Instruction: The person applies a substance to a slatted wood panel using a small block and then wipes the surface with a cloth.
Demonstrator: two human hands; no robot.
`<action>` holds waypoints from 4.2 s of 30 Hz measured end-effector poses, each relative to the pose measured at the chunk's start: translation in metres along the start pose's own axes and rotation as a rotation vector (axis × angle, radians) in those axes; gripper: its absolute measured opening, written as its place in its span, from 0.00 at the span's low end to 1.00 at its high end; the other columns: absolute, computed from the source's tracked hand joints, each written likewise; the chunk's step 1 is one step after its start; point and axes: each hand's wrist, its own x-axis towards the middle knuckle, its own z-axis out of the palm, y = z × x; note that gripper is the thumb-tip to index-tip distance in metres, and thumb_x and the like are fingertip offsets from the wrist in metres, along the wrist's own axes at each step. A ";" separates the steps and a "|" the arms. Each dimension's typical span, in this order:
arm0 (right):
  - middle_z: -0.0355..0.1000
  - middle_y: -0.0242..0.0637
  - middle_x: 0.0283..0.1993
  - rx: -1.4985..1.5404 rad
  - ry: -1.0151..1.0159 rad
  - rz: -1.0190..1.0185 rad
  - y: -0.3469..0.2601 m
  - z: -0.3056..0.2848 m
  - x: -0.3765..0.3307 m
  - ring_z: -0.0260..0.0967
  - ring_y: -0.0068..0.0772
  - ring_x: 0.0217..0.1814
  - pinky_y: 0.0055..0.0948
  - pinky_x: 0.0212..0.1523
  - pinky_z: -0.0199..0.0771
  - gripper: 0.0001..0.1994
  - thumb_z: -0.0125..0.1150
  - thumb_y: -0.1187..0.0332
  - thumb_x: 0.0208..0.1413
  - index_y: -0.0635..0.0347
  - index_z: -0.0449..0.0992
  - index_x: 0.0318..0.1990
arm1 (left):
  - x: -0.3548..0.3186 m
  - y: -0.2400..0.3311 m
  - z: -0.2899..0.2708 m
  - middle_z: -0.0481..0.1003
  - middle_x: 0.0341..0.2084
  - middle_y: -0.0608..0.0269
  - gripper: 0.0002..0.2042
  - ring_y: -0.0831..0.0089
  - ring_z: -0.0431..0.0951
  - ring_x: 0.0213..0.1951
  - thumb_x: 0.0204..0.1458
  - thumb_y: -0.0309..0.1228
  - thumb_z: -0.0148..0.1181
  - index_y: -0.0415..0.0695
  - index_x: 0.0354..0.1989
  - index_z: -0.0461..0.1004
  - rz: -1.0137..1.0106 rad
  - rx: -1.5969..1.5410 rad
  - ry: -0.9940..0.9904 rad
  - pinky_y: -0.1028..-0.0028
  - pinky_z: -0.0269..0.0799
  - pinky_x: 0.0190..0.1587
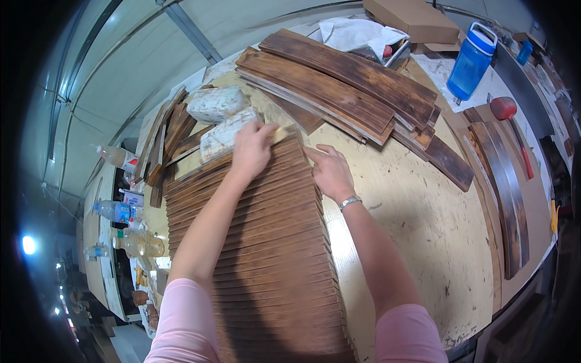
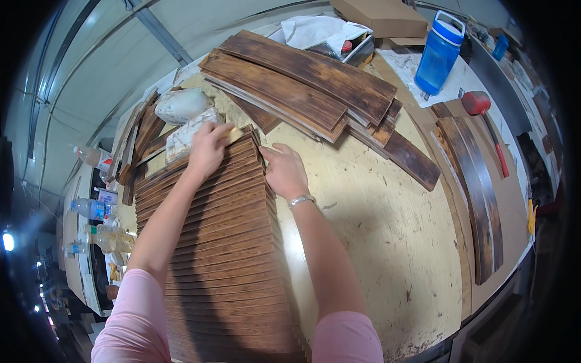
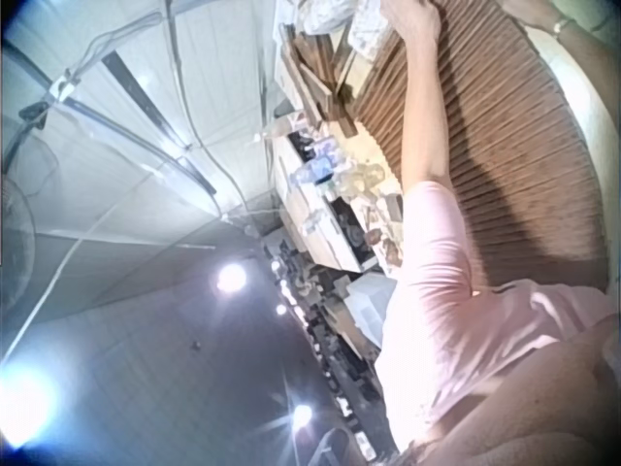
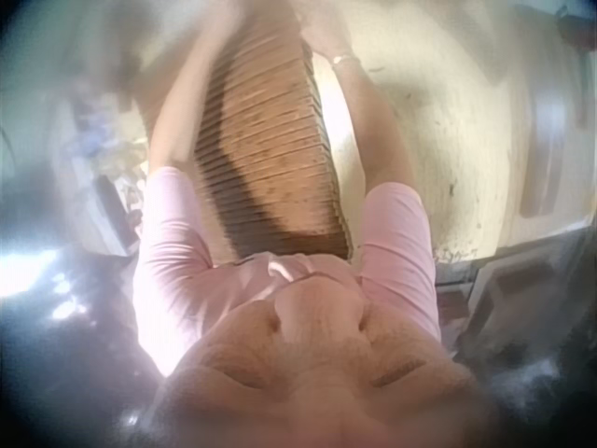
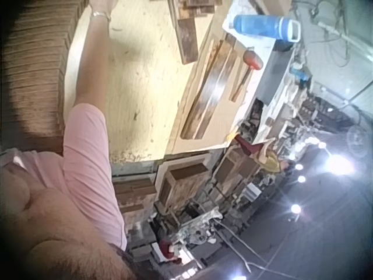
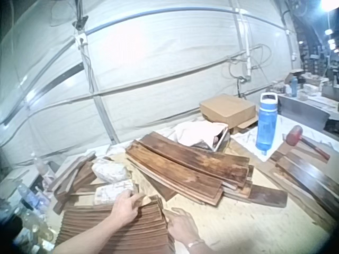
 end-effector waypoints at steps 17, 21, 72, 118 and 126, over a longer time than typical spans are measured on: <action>0.78 0.40 0.57 0.025 -0.048 0.108 -0.015 -0.012 0.001 0.65 0.40 0.69 0.40 0.67 0.64 0.24 0.56 0.74 0.53 0.52 0.79 0.60 | -0.049 -0.023 -0.034 0.77 0.40 0.54 0.18 0.54 0.81 0.42 0.55 0.46 0.64 0.55 0.52 0.81 -0.555 0.126 -0.053 0.58 0.77 0.44; 0.77 0.43 0.58 0.036 -0.038 0.118 -0.011 -0.008 0.000 0.65 0.42 0.69 0.41 0.67 0.64 0.25 0.56 0.73 0.53 0.50 0.79 0.60 | -0.060 -0.038 -0.055 0.77 0.39 0.54 0.17 0.55 0.82 0.40 0.55 0.49 0.65 0.52 0.47 0.83 -0.702 0.189 0.037 0.57 0.78 0.42; 0.69 0.38 0.42 0.100 -0.052 0.218 0.034 0.027 0.040 0.65 0.42 0.49 0.35 0.60 0.62 0.29 0.62 0.71 0.53 0.32 0.78 0.64 | -0.080 -0.090 -0.053 0.76 0.34 0.61 0.14 0.71 0.78 0.33 0.51 0.31 0.72 0.41 0.45 0.83 -0.697 -0.306 0.323 0.72 0.75 0.39; 0.71 0.39 0.41 0.032 -0.034 0.266 0.012 0.018 0.038 0.65 0.44 0.46 0.36 0.58 0.64 0.28 0.59 0.71 0.53 0.33 0.80 0.62 | -0.084 -0.060 -0.042 0.77 0.35 0.64 0.13 0.65 0.76 0.39 0.52 0.43 0.69 0.52 0.42 0.83 -0.369 0.289 0.227 0.61 0.60 0.47; 0.68 0.39 0.37 0.125 -0.004 0.261 0.021 0.024 0.039 0.65 0.43 0.43 0.36 0.56 0.67 0.30 0.60 0.74 0.51 0.31 0.79 0.62 | -0.162 -0.195 -0.100 0.77 0.41 0.55 0.13 0.55 0.78 0.48 0.54 0.42 0.66 0.54 0.45 0.82 -0.836 0.432 0.171 0.52 0.70 0.49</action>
